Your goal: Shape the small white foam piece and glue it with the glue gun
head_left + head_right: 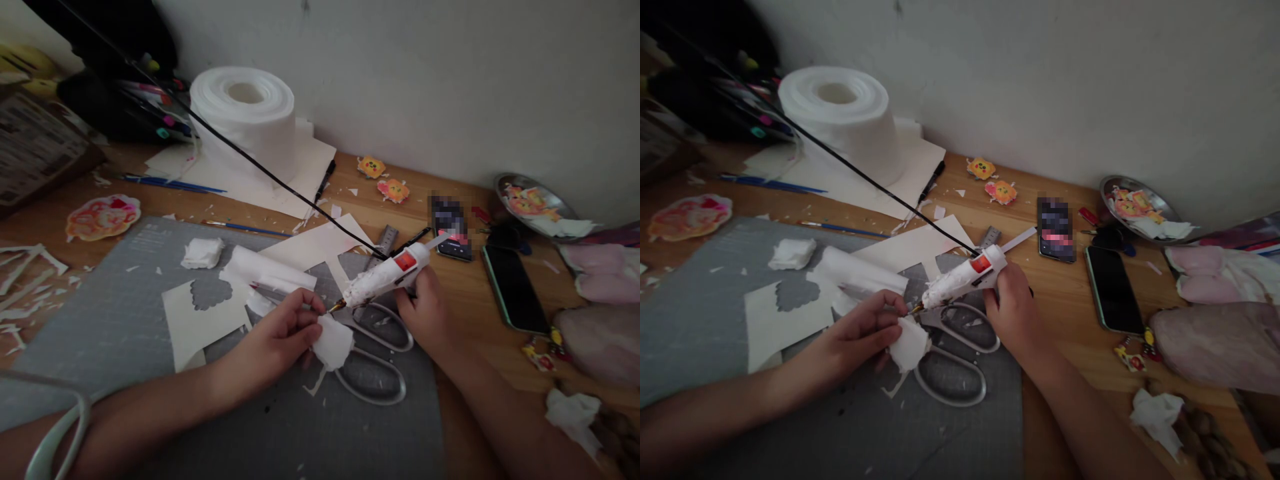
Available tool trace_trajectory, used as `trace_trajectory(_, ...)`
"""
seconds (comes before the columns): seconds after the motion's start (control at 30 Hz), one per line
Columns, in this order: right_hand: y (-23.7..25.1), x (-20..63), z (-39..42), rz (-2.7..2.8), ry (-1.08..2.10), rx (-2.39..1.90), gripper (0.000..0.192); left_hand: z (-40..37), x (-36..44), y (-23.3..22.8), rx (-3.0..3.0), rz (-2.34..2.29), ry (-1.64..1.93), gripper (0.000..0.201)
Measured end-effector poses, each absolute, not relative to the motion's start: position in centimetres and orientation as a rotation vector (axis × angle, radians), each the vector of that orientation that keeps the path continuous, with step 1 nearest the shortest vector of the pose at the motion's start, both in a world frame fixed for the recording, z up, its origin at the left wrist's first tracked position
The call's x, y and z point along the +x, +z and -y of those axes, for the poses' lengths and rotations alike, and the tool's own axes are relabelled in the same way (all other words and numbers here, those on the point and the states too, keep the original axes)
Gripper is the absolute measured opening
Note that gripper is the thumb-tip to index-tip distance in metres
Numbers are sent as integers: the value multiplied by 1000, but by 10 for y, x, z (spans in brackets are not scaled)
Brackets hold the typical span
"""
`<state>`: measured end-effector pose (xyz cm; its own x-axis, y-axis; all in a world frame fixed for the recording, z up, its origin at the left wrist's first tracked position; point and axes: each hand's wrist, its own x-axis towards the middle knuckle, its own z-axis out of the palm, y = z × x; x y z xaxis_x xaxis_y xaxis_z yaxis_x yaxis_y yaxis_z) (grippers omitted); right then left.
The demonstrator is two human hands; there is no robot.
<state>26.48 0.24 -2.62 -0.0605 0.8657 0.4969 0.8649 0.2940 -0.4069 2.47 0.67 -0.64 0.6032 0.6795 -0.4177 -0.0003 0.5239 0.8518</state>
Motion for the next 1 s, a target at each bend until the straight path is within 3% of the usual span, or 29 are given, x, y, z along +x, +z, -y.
trace_trajectory(1.0, -27, 266, -2, 1931, -74, -1520, 19, -8, 25, -6, 932, -837, 456, 27)
